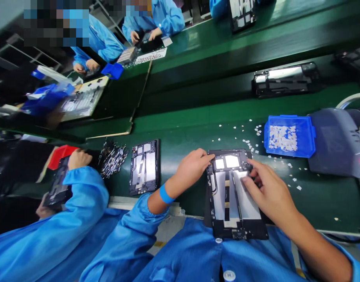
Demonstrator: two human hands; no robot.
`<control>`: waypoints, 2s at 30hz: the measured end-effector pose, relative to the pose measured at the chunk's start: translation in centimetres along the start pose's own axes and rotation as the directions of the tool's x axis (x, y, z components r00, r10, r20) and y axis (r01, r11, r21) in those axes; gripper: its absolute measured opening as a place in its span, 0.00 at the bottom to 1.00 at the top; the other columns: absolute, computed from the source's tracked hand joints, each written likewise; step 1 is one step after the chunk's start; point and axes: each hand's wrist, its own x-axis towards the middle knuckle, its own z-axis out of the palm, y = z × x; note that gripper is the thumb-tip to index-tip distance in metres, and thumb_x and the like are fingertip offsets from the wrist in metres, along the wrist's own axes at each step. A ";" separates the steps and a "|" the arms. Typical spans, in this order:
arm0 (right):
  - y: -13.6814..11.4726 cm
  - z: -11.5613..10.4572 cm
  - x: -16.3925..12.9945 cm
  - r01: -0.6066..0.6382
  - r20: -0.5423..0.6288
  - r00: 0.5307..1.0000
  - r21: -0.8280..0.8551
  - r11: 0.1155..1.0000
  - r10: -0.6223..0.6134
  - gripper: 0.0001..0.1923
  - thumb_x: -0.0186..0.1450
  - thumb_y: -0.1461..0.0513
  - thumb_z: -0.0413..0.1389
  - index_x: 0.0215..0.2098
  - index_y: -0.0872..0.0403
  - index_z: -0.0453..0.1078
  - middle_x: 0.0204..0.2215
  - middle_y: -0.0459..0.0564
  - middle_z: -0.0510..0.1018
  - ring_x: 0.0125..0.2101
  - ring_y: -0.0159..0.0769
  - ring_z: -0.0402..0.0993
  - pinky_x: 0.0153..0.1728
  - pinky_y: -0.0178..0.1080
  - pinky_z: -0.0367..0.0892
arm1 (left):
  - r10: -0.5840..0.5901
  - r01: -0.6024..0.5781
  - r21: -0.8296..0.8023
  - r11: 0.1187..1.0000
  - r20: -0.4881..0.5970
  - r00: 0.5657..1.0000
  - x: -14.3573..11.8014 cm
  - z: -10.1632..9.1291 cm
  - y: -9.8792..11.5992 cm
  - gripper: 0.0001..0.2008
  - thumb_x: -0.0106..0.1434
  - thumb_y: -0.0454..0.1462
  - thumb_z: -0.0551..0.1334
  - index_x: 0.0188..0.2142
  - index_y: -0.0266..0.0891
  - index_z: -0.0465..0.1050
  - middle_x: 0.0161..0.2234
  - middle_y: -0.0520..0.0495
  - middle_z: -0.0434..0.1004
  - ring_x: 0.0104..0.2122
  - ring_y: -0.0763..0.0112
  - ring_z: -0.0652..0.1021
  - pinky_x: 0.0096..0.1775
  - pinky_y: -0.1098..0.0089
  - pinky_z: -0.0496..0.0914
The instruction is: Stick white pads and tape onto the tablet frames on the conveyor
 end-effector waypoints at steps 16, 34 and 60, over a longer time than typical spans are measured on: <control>-5.2 6.4 9.2 0.031 0.365 0.917 0.340 0.940 -0.162 0.08 0.65 0.59 0.55 0.34 0.52 0.76 0.29 0.45 0.81 0.29 0.34 0.74 0.30 0.35 0.63 | -0.222 0.041 -0.554 0.831 -0.264 0.939 -2.3 3.7 0.7 0.09 0.66 0.34 0.64 0.46 0.43 0.74 0.41 0.47 0.76 0.41 0.66 0.76 0.44 0.65 0.71; -4.8 7.3 7.5 0.297 0.048 0.952 0.084 0.951 -0.302 0.06 0.67 0.63 0.56 0.36 0.52 0.76 0.33 0.49 0.82 0.34 0.38 0.76 0.36 0.38 0.66 | -0.569 0.292 -0.842 0.455 -0.023 0.822 -2.0 3.7 3.1 0.05 0.63 0.38 0.66 0.34 0.38 0.78 0.31 0.50 0.82 0.31 0.72 0.78 0.34 0.72 0.69; -3.7 3.9 7.7 0.468 -0.138 0.850 -0.245 0.849 -0.509 0.08 0.67 0.66 0.55 0.30 0.51 0.71 0.26 0.46 0.77 0.29 0.37 0.73 0.34 0.38 0.63 | -0.534 0.221 -0.871 0.438 -0.054 0.844 -2.5 3.9 2.5 0.01 0.62 0.34 0.65 0.33 0.39 0.75 0.35 0.49 0.80 0.34 0.71 0.77 0.37 0.71 0.70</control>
